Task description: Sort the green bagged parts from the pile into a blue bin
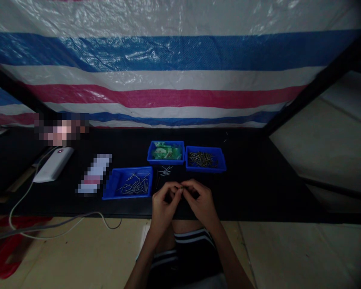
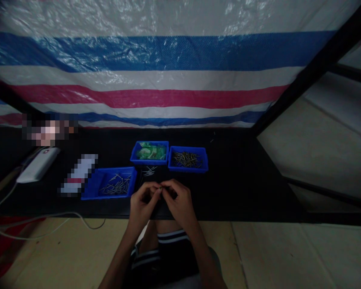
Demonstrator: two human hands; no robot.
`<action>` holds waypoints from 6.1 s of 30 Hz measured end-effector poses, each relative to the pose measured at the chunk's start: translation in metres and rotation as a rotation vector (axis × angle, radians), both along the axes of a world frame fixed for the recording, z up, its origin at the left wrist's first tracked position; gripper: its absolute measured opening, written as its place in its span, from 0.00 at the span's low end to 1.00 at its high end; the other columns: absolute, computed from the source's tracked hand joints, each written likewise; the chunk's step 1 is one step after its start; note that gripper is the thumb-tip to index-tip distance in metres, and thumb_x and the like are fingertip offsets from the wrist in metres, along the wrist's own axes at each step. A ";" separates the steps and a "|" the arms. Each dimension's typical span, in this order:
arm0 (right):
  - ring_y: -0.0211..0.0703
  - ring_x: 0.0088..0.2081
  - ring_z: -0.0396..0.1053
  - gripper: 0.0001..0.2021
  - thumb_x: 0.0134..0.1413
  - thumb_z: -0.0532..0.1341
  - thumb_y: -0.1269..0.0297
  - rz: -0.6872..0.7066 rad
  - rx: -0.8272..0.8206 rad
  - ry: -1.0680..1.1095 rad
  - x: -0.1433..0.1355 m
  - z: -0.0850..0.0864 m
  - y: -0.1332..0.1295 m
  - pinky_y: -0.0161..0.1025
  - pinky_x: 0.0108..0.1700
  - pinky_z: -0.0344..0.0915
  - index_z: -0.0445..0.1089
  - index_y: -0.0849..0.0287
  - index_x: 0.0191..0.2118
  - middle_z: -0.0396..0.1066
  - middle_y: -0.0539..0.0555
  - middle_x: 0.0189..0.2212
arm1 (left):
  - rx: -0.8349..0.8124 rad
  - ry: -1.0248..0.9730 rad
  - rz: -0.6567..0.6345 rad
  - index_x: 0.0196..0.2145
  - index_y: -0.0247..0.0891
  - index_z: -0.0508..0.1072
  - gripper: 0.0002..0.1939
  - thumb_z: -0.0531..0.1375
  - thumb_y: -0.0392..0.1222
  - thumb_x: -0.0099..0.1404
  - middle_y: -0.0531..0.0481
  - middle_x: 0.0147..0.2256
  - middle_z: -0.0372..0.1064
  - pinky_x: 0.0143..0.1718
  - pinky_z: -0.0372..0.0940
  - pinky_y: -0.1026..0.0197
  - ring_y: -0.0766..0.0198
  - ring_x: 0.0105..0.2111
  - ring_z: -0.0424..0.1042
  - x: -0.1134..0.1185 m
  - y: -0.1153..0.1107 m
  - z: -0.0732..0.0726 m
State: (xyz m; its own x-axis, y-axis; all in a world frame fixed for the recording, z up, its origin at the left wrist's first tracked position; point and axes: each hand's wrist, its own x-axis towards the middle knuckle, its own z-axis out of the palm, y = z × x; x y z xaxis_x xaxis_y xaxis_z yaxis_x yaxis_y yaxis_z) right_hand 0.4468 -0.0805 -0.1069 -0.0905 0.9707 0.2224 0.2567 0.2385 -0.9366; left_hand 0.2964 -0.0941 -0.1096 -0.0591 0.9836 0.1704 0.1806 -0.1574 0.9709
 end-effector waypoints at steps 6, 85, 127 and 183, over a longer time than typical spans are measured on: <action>0.40 0.32 0.72 0.06 0.63 0.63 0.68 0.003 -0.001 -0.004 0.000 -0.002 0.000 0.36 0.36 0.68 0.79 0.54 0.41 0.77 0.50 0.33 | 0.008 0.003 0.004 0.40 0.38 0.78 0.08 0.65 0.45 0.70 0.55 0.26 0.69 0.28 0.63 0.68 0.69 0.25 0.67 0.001 0.000 0.000; 0.42 0.32 0.77 0.08 0.64 0.63 0.62 -0.025 0.003 -0.015 -0.004 -0.005 0.002 0.35 0.36 0.70 0.80 0.56 0.42 0.81 0.52 0.32 | 0.002 0.012 0.032 0.40 0.38 0.77 0.11 0.64 0.49 0.70 0.55 0.26 0.67 0.29 0.61 0.67 0.67 0.26 0.66 0.000 0.005 -0.004; 0.38 0.27 0.73 0.08 0.69 0.61 0.61 0.003 0.182 -0.494 -0.016 0.001 0.031 0.34 0.32 0.61 0.78 0.50 0.47 0.78 0.48 0.29 | 0.211 0.059 0.008 0.19 0.41 0.61 0.27 0.54 0.55 0.75 0.54 0.18 0.58 0.25 0.53 0.61 0.66 0.21 0.59 -0.002 -0.019 0.001; 0.34 0.26 0.66 0.07 0.63 0.65 0.65 0.028 0.037 -0.069 0.000 0.002 -0.002 0.32 0.30 0.63 0.75 0.53 0.46 0.74 0.45 0.28 | 0.106 0.157 0.028 0.46 0.40 0.82 0.10 0.61 0.38 0.72 0.47 0.40 0.81 0.41 0.72 0.63 0.60 0.39 0.81 0.000 0.002 -0.004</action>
State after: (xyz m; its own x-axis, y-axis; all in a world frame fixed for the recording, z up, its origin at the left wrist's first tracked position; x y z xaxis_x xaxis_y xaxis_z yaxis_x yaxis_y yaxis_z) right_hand 0.4471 -0.0823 -0.1049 -0.1338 0.9588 0.2507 0.3133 0.2809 -0.9072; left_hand 0.2965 -0.0925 -0.1132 -0.0504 0.9579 0.2826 0.3339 -0.2505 0.9087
